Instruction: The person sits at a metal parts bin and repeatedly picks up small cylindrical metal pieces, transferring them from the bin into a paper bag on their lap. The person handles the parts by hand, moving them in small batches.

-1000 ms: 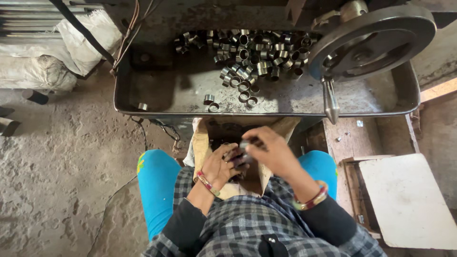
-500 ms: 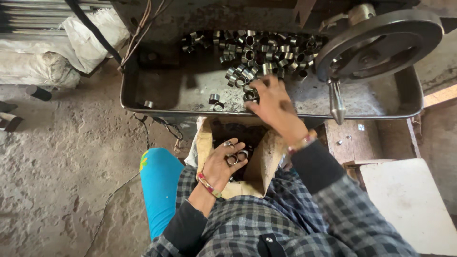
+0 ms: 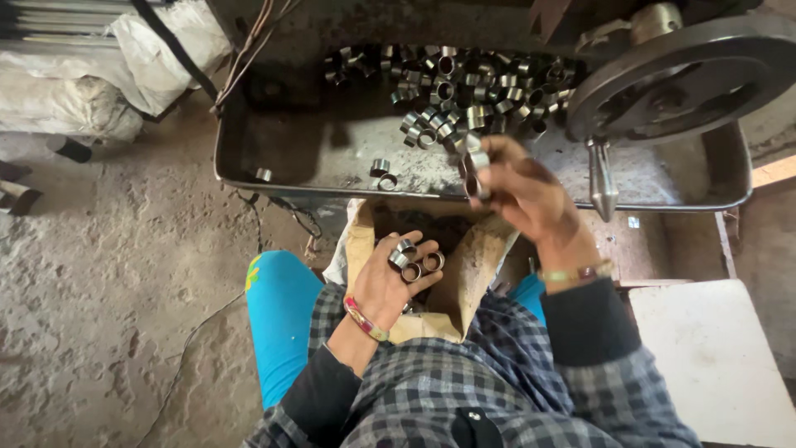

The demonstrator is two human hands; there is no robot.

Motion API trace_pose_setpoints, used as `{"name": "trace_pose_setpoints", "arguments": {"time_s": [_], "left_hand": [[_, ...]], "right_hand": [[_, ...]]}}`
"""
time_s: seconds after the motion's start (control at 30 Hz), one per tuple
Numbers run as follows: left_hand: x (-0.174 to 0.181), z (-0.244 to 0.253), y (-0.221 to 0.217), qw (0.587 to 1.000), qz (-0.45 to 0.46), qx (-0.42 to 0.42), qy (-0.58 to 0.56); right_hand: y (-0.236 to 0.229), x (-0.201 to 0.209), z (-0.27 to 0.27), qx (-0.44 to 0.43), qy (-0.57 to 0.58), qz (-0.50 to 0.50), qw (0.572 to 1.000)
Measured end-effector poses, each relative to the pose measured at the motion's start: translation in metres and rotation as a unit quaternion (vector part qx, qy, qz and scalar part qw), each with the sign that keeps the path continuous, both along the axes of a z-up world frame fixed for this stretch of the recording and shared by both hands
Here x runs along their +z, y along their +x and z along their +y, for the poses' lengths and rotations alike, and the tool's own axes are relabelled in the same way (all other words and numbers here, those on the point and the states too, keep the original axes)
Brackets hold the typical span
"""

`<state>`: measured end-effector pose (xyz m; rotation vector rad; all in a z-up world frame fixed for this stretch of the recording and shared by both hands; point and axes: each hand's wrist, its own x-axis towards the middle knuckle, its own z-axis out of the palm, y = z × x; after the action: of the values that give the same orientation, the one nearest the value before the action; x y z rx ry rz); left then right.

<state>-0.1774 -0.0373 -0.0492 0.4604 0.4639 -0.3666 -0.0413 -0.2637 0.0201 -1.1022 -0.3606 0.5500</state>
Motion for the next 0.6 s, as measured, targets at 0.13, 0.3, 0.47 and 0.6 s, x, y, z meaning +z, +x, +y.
{"name": "trace_pose_setpoints", "arguments": {"time_s": [0.13,0.3,0.47,0.6], "left_hand": [[0.013,-0.009,0.004,0.995,-0.031,-0.027,0.088],[0.018,-0.009,0.005,0.983,-0.073,-0.05,0.164],[0.013,-0.013,0.01,0.916,-0.132,-0.12,0.36],[0.0,-0.012,0.004,0.879,-0.139,-0.206,0.408]], "right_hand": [[-0.049,-0.001,-0.001,0.072,0.188,0.12,0.972],[-0.092,-0.014,-0.001,-0.001,0.111,0.266,0.958],[-0.107,-0.033,0.003,-0.009,-0.101,0.298,0.949],[-0.112,-0.044,0.008,-0.005,-0.325,0.111,0.939]]}}
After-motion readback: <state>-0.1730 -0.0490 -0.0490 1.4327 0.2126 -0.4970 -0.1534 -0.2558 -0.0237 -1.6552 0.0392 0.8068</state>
